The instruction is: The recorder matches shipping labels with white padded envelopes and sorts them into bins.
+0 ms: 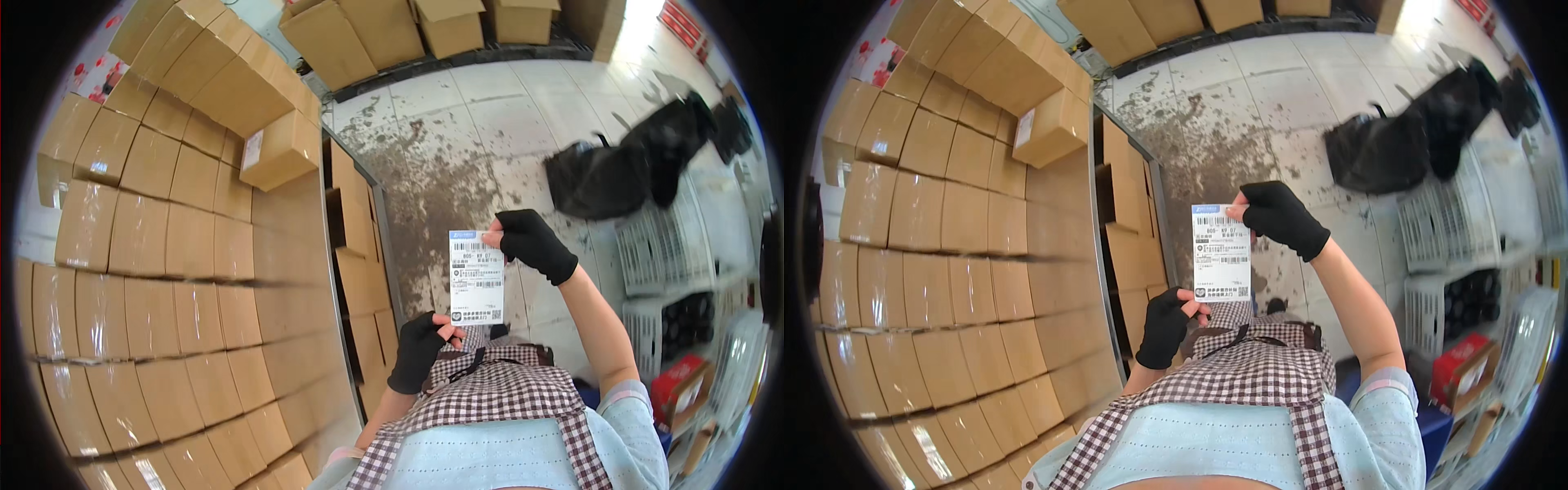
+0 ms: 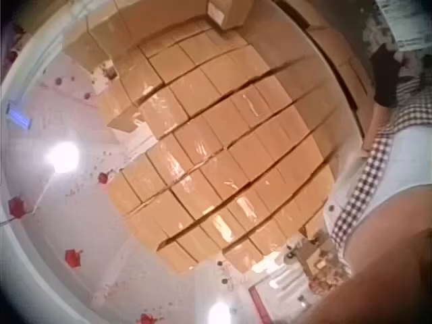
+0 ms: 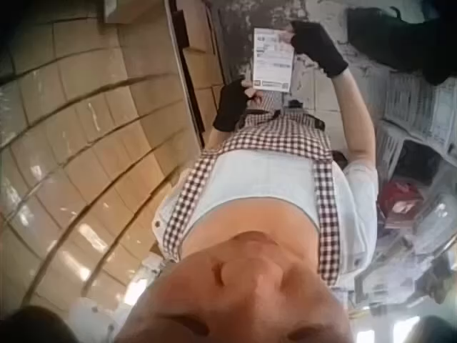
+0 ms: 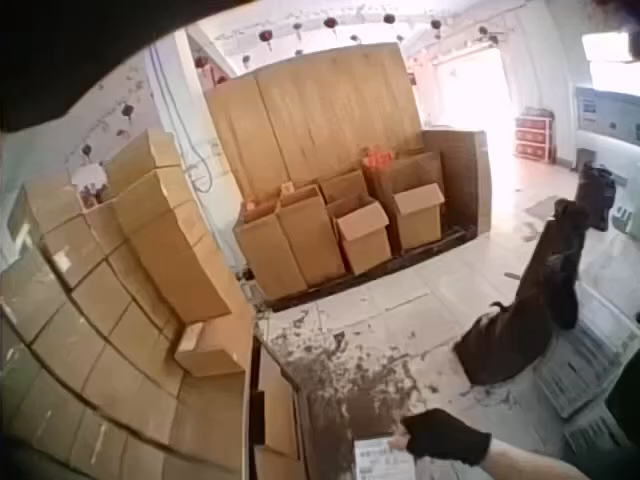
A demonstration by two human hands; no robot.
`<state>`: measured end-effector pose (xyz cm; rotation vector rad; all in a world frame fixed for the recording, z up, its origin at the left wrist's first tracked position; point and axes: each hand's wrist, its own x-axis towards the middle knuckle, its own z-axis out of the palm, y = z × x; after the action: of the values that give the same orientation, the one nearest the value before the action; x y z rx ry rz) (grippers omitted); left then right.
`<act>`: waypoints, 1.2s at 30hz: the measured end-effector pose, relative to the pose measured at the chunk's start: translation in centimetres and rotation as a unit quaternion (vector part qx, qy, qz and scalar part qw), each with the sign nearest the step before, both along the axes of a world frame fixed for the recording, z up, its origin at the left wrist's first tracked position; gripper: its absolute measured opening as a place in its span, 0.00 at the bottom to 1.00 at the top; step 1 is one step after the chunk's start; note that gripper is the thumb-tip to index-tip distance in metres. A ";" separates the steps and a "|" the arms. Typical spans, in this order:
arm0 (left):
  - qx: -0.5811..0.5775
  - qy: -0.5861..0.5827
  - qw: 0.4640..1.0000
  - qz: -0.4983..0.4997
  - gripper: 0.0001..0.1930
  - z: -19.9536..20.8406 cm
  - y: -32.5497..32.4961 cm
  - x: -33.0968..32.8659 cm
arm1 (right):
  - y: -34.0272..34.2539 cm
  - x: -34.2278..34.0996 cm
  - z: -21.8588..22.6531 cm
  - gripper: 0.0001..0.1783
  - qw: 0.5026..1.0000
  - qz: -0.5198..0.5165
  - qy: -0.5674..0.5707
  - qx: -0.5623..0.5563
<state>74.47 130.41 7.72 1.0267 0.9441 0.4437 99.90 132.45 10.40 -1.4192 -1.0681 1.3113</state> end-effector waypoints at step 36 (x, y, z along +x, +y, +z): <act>0.157 -0.073 0.906 0.386 0.05 -1.6 76.7 16.1 | 94.4 6.3 -2.3 0.09 0.918 0.387 0.084 0.009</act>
<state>90.53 207.08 6.15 0.8512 1.1464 1.3521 106.25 226.86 8.05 -0.8465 -1.5956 1.9222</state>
